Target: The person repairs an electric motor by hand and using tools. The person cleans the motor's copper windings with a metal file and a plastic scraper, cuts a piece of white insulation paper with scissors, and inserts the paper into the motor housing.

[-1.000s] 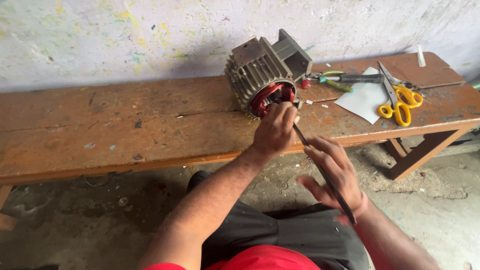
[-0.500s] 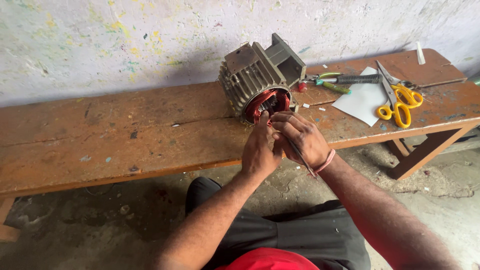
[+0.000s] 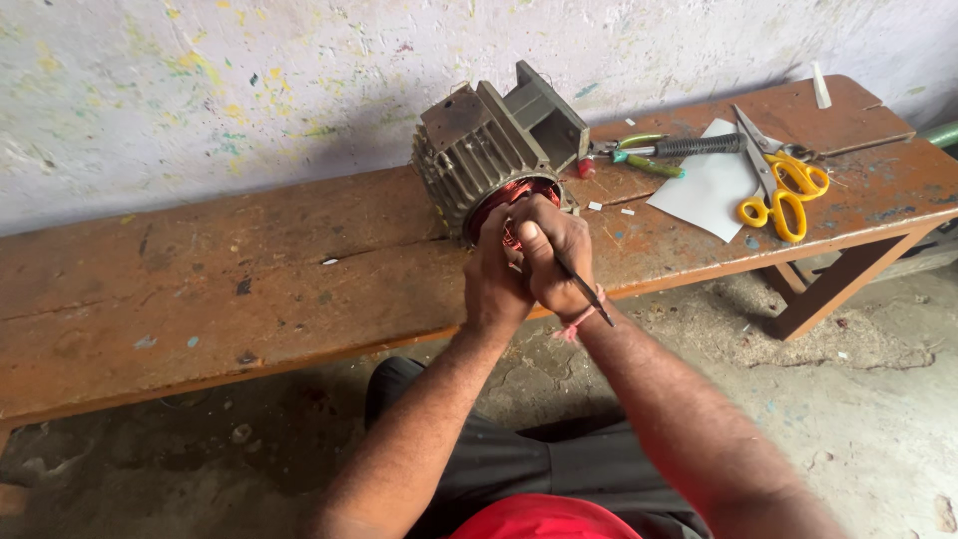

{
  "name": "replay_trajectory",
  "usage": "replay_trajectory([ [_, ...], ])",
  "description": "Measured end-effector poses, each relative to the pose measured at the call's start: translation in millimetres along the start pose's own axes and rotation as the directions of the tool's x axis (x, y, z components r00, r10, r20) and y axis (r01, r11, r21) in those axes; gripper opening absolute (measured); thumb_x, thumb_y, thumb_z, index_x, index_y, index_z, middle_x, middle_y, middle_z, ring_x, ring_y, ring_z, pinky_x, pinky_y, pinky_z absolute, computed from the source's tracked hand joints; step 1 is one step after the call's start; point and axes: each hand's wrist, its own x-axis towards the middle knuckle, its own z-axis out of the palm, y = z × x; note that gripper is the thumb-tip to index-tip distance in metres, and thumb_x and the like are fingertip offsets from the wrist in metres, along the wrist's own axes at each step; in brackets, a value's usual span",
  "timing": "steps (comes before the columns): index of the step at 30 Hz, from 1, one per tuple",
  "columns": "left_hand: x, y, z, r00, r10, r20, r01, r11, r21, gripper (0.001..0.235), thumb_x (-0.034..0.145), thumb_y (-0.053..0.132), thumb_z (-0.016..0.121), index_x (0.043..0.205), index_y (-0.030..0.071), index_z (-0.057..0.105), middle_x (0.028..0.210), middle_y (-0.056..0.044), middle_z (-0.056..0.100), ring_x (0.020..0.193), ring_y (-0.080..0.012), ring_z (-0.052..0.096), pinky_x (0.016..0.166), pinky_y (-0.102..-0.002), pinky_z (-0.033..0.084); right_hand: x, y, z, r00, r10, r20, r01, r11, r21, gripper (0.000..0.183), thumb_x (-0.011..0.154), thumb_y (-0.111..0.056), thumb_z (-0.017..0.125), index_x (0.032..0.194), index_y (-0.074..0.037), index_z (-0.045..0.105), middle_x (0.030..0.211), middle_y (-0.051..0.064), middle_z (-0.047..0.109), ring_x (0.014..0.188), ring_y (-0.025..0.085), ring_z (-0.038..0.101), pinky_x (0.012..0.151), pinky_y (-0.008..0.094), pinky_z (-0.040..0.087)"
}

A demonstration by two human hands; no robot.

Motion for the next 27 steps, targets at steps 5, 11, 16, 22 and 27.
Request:
replay_trajectory([
  [5, -3.8, -3.8, 0.3, 0.989, 0.119, -0.092, -0.122, 0.992, -0.025, 0.044, 0.102, 0.025, 0.067, 0.139, 0.009, 0.049, 0.102, -0.015, 0.075, 0.09, -0.0304, 0.078, 0.074, -0.039, 0.064, -8.0, -0.8, 10.9, 0.97, 0.233, -0.066, -0.218, 0.959, 0.183, 0.031, 0.107, -0.025, 0.05, 0.094, 0.001, 0.061, 0.078, 0.006, 0.058, 0.066, 0.013, 0.053, 0.061, 0.029, 0.044],
  [11, 8.0, -13.8, -4.8, 0.977, 0.21, -0.041, -0.207, 0.976, 0.061, 0.036, 0.104, 0.023, 0.062, 0.13, -0.001, 0.054, 0.114, -0.022, 0.071, 0.1, -0.0374, 0.076, 0.081, -0.041, 0.065, -18.0, -13.4, 10.5, 0.997, 0.071, -0.037, -0.073, 0.996, -0.055, 0.032, 0.107, -0.025, 0.048, 0.1, 0.003, 0.061, 0.084, 0.012, 0.057, 0.075, 0.024, 0.06, 0.072, 0.036, 0.049],
  [16, 0.1, -15.3, -6.5, 0.884, 0.466, -0.031, -0.466, 0.885, 0.013, 0.035, 0.099, 0.017, 0.063, 0.127, -0.004, 0.055, 0.125, -0.027, 0.066, 0.111, -0.0417, 0.073, 0.091, -0.043, 0.065, -31.9, -25.3, -0.1, 1.0, -0.019, -0.023, 0.017, 0.998, -0.061, 0.032, 0.11, -0.022, 0.046, 0.093, 0.004, 0.056, 0.089, 0.016, 0.058, 0.082, 0.03, 0.061, 0.078, 0.04, 0.051],
  [22, -19.6, -4.5, -10.5, 0.891, 0.453, 0.006, -0.453, 0.89, 0.05, 0.027, 0.097, 0.01, 0.07, 0.118, -0.004, 0.06, 0.12, -0.026, 0.069, 0.106, -0.0385, 0.075, 0.088, -0.041, 0.065, -52.6, -38.8, -15.4, 0.997, -0.037, 0.066, 0.039, 0.999, -0.027, 0.034, 0.109, -0.02, 0.049, 0.081, -0.001, 0.053, 0.079, 0.012, 0.056, 0.076, 0.027, 0.06, 0.075, 0.041, 0.053],
  [27, -22.9, 9.0, -11.4, 0.839, 0.541, 0.048, -0.542, 0.841, -0.004, 0.028, 0.099, 0.012, 0.072, 0.114, -0.007, 0.059, 0.113, -0.025, 0.069, 0.107, -0.0391, 0.075, 0.089, -0.041, 0.066, -63.0, -62.1, -19.1, 0.997, -0.072, 0.034, 0.073, 0.997, -0.035, 0.037, 0.112, -0.026, 0.049, 0.082, -0.005, 0.052, 0.079, 0.007, 0.055, 0.08, 0.024, 0.062, 0.098, 0.046, 0.057],
])
